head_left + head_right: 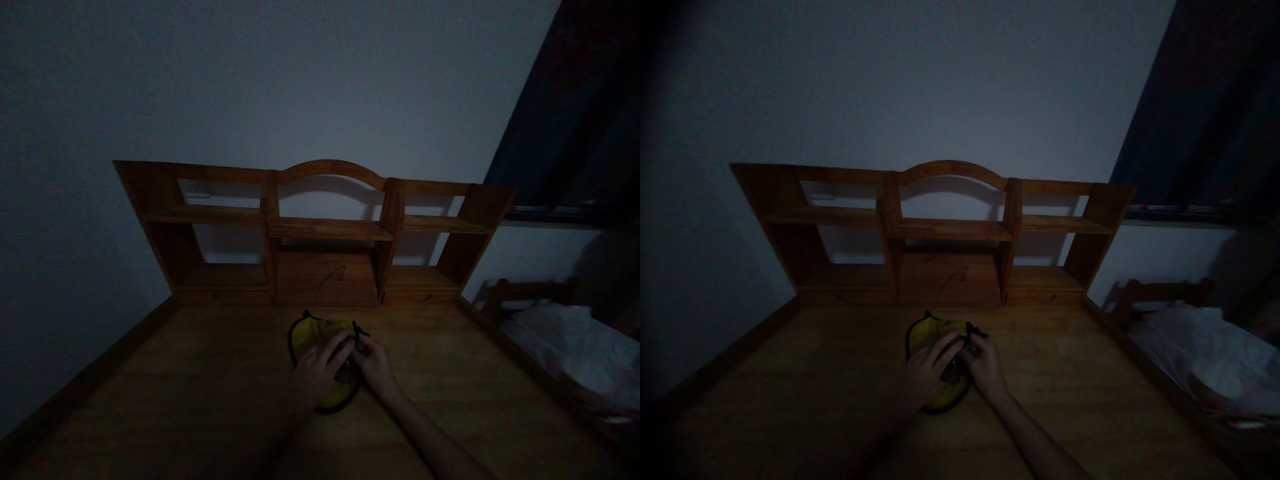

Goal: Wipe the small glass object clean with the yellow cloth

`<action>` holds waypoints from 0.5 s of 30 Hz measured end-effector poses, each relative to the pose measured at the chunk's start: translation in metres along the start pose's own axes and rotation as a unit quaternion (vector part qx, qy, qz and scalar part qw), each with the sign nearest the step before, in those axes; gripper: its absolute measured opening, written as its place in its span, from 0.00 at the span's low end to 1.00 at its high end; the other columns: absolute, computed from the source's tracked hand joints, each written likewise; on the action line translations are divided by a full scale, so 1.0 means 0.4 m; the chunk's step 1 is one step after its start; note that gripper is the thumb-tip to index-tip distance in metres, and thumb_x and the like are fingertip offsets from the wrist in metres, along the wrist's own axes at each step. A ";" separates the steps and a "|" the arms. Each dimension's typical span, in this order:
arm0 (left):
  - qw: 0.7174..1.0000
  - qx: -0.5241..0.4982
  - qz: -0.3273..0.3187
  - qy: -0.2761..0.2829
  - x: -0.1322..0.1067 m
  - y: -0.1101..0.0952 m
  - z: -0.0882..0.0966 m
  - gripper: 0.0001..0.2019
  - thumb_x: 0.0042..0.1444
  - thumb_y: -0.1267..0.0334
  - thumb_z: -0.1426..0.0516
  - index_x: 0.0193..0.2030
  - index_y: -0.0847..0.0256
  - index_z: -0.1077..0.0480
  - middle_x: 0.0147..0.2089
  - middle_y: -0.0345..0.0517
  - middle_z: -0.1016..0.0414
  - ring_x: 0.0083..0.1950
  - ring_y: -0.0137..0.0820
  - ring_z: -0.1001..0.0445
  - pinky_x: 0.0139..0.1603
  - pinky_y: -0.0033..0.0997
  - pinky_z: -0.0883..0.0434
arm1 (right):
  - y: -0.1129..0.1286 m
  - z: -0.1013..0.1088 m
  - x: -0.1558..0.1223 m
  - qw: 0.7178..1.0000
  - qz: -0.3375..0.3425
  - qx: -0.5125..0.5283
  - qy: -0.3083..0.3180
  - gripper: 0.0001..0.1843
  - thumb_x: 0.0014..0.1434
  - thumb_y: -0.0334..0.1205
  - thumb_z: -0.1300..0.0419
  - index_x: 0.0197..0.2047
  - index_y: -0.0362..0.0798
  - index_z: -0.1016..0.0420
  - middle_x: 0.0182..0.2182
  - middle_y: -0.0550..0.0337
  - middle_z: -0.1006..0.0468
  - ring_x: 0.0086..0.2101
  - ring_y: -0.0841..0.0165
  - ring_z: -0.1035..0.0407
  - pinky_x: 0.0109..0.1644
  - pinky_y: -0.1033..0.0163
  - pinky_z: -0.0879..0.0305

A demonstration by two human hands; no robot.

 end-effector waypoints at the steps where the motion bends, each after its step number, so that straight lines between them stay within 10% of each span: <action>1: 1.000 -0.005 -0.003 0.001 0.000 0.000 0.000 0.33 0.53 0.73 0.48 0.65 0.53 0.54 0.66 0.46 0.46 0.57 0.40 0.33 0.51 0.38 0.30 | 0.001 0.002 0.000 1.000 0.004 -0.010 -0.001 0.15 0.52 0.36 0.40 0.45 0.49 0.24 0.35 0.59 0.21 0.36 0.60 0.29 0.43 0.57 0.33; 15: 0.996 -0.069 0.037 -0.049 -0.004 0.020 0.009 0.43 0.44 0.55 0.35 0.64 0.58 0.51 0.61 0.55 0.38 0.59 0.44 0.35 0.55 0.42 0.32 | 0.022 0.009 -0.017 0.989 0.050 -0.139 -0.009 0.11 0.58 0.42 0.44 0.35 0.48 0.21 0.26 0.61 0.22 0.29 0.64 0.29 0.32 0.65 0.36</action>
Point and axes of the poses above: each hand's wrist, its own x-axis towards the middle knuckle, its own z-axis out of the back of the hand, y = z × x, the point moved 7 cm from there along x, towards the middle knuckle
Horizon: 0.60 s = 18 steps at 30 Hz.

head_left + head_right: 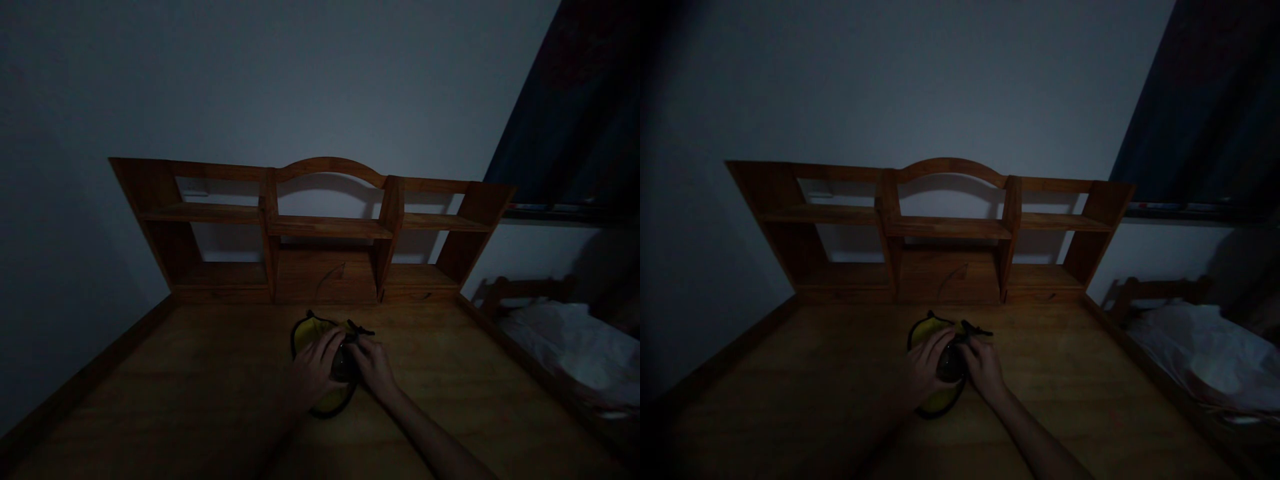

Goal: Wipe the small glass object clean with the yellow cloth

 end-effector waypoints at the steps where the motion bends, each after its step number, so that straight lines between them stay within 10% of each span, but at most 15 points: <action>1: 1.000 -0.002 0.001 -0.007 0.000 0.002 0.001 0.43 0.44 0.54 0.36 0.64 0.58 0.51 0.61 0.55 0.38 0.58 0.44 0.34 0.55 0.42 0.32 | -0.002 -0.001 0.000 1.000 -0.001 -0.006 0.000 0.11 0.58 0.42 0.45 0.35 0.48 0.21 0.26 0.61 0.22 0.29 0.63 0.29 0.32 0.65 0.36; 18: 0.999 0.021 0.029 -0.015 -0.002 0.026 -0.008 0.42 0.44 0.45 0.40 0.63 0.61 0.48 0.58 0.56 0.35 0.55 0.46 0.32 0.52 0.42 0.32 | -0.041 -0.034 0.014 0.978 -0.092 0.183 0.029 0.13 0.48 0.40 0.35 0.39 0.49 0.23 0.36 0.60 0.21 0.39 0.61 0.29 0.46 0.57 0.34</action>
Point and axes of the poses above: each hand's wrist, its own x-axis towards the middle knuckle, its own z-axis out of the back of the hand, y = z × x, the point moved 7 cm from there along x, towards the middle knuckle
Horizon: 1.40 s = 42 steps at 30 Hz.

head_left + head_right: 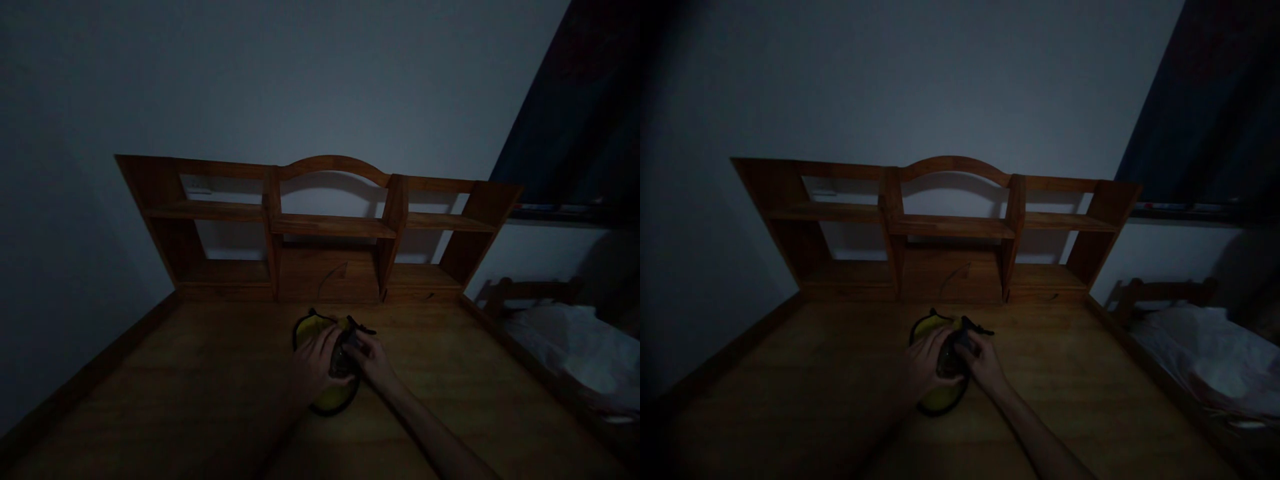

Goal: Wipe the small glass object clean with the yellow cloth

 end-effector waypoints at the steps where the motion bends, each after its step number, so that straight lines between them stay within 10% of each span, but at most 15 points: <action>1: 1.000 0.005 -0.012 0.004 -0.002 -0.004 -0.003 0.41 0.44 0.44 0.40 0.62 0.61 0.47 0.58 0.57 0.35 0.55 0.46 0.31 0.52 0.42 0.32 | -0.012 -0.001 0.002 1.000 -0.009 0.013 0.011 0.15 0.46 0.37 0.34 0.40 0.50 0.24 0.36 0.61 0.21 0.39 0.61 0.29 0.47 0.56 0.34; 24: 0.999 -0.030 -0.012 -0.004 0.002 -0.017 0.006 0.40 0.44 0.43 0.40 0.61 0.61 0.45 0.58 0.55 0.34 0.55 0.45 0.32 0.54 0.42 0.33 | 0.032 0.019 -0.029 0.964 0.102 -0.247 -0.008 0.11 0.60 0.37 0.48 0.37 0.50 0.24 0.27 0.58 0.23 0.27 0.64 0.30 0.32 0.63 0.39; 35: 0.998 -0.036 0.057 0.007 0.007 0.001 0.010 0.44 0.38 0.44 0.37 0.61 0.60 0.45 0.57 0.56 0.34 0.55 0.47 0.31 0.53 0.44 0.32 | -0.018 0.015 -0.001 0.998 -0.003 0.020 -0.059 0.12 0.54 0.45 0.39 0.38 0.47 0.22 0.32 0.59 0.20 0.36 0.62 0.29 0.40 0.61 0.34; 42: 0.994 -0.066 0.087 -0.001 0.008 0.011 0.012 0.42 0.38 0.48 0.36 0.60 0.58 0.45 0.57 0.53 0.34 0.55 0.46 0.33 0.53 0.44 0.32 | -0.043 -0.007 -0.007 0.967 -0.115 0.226 -0.032 0.13 0.50 0.43 0.34 0.39 0.45 0.23 0.37 0.56 0.20 0.38 0.63 0.28 0.45 0.59 0.35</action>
Point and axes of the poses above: each hand's wrist, its own x-axis towards the middle knuckle, its own z-axis out of the back of the hand, y = z × x, the point moved 7 cm from there along x, towards the middle knuckle
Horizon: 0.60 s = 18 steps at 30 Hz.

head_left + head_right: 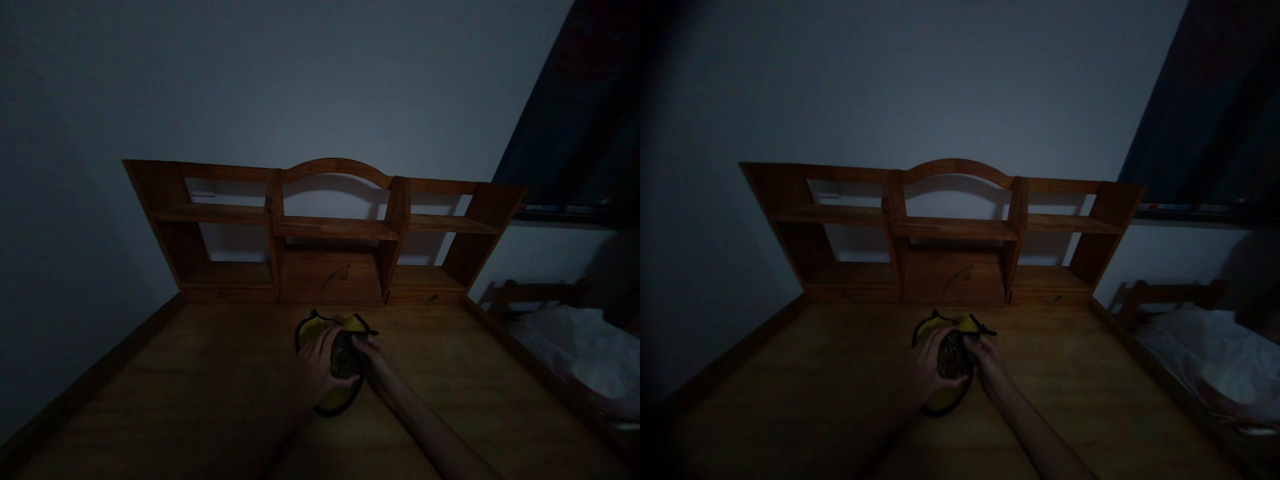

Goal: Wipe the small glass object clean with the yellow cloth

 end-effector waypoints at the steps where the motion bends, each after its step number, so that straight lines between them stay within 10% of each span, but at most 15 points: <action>1: 1.000 -0.007 0.008 -0.001 0.000 0.003 0.000 0.42 0.38 0.48 0.36 0.60 0.58 0.45 0.57 0.53 0.34 0.56 0.46 0.33 0.53 0.44 0.32 | -0.002 -0.005 -0.003 1.000 -0.017 0.021 0.007 0.13 0.50 0.42 0.34 0.39 0.45 0.23 0.37 0.56 0.20 0.38 0.64 0.28 0.46 0.60 0.35; 18: 0.997 -0.078 -0.002 0.003 0.002 0.010 -0.030 0.46 0.38 0.52 0.34 0.63 0.59 0.51 0.60 0.54 0.38 0.61 0.45 0.38 0.58 0.45 0.35 | 0.011 -0.032 -0.011 0.992 -0.064 0.104 0.043 0.11 0.55 0.39 0.38 0.41 0.44 0.23 0.37 0.56 0.20 0.39 0.64 0.28 0.48 0.60 0.36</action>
Point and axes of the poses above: each hand's wrist, its own x-axis towards the middle knuckle, its own z-axis out of the back of the hand, y = z × x, the point moved 7 cm from there along x, towards the middle knuckle
